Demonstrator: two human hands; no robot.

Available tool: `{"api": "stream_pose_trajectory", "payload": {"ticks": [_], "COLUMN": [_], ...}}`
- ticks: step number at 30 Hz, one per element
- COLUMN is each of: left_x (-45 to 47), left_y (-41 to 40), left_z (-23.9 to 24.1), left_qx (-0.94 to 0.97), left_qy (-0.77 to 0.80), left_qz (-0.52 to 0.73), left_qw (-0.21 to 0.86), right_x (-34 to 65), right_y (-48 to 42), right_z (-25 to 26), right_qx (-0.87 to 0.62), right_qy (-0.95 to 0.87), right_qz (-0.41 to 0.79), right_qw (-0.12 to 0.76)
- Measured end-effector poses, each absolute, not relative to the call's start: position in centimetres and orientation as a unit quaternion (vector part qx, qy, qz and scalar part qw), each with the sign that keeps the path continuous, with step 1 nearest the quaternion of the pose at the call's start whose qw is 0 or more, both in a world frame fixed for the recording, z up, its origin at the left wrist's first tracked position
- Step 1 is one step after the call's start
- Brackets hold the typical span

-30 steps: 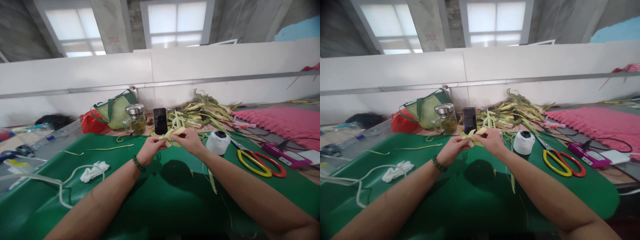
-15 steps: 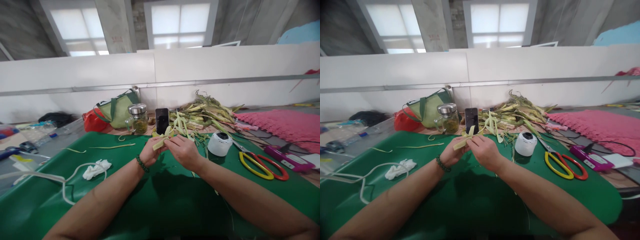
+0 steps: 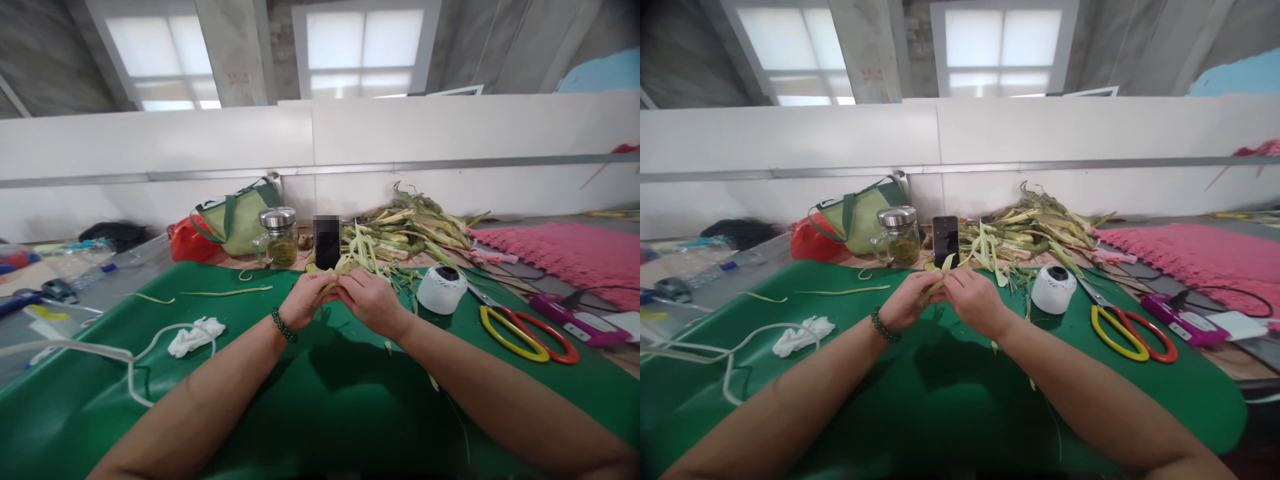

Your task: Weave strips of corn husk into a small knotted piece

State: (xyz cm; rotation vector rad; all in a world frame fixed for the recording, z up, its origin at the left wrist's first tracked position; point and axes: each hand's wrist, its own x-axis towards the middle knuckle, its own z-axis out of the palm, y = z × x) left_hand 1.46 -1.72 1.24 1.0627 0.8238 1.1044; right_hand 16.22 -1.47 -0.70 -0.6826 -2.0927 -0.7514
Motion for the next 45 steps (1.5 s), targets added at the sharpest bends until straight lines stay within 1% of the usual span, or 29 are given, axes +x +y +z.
{"api": "stream_pose_trajectory", "payload": {"ticks": [3,6,9,13,17,20,23,25,28,29,30,34,38,41,43,45], "left_x": [1.2,1.0,0.9,0.7,0.6,0.4,0.0,-0.3,-0.8,-0.9,-1.0,-1.1,-1.0,-0.8,-0.7,-0.6], "left_y": [-1.4,-0.9,-0.6,-0.7,-0.8,-0.8,-0.6,-0.4,-0.2,-0.1,0.0,0.0,-0.1,0.0,0.0,-0.1], "left_z": [1.0,0.7,0.6,0.6,0.9,1.2,1.3,1.3,1.3,1.4,1.4,1.8,1.7,1.5,1.4,1.3], "left_qx": [0.481,0.497,0.521,0.547,0.560,0.576,0.596,0.606,0.615,0.617,0.618,0.615,0.602,0.587,0.578,0.576], "left_qy": [0.360,0.365,0.377,0.390,0.396,0.389,0.374,0.362,0.349,0.347,0.346,0.358,0.368,0.366,0.362,0.360], "left_qz": [0.473,0.474,0.465,0.460,0.441,0.429,0.413,0.406,0.397,0.391,0.381,0.344,0.360,0.384,0.389,0.386], "left_qw": [0.645,0.628,0.609,0.581,0.579,0.577,0.578,0.580,0.585,0.589,0.594,0.613,0.610,0.612,0.619,0.625], "right_x": [16.4,16.6,16.8,17.1,17.6,17.9,18.1,18.3,18.7,18.8,18.9,19.0,18.8,18.8,18.9,19.1], "right_y": [-1.5,-1.4,-1.4,-1.3,-1.0,-0.9,-0.6,-0.3,0.2,0.2,0.2,-0.3,-0.8,-1.1,-1.1,-0.9], "right_z": [-0.6,-0.5,-0.4,-0.2,0.1,0.4,0.6,0.7,0.9,1.0,1.2,2.1,2.5,2.5,2.4,2.2], "right_qx": [-0.297,-0.326,-0.337,-0.310,-0.264,-0.251,-0.294,-0.341,-0.345,-0.333,-0.323,-0.328,-0.330,-0.297,-0.262,-0.235], "right_qy": [-0.822,-0.825,-0.825,-0.842,-0.863,-0.873,-0.860,-0.838,-0.800,-0.789,-0.780,-0.761,-0.752,-0.756,-0.772,-0.796], "right_qz": [-0.277,-0.239,-0.229,-0.224,-0.231,-0.196,-0.086,0.064,0.328,0.380,0.407,0.416,0.417,0.428,0.432,0.407], "right_qw": [0.399,0.395,0.390,0.380,0.365,0.371,0.409,0.420,0.365,0.350,0.347,0.376,0.389,0.397,0.387,0.381]}}
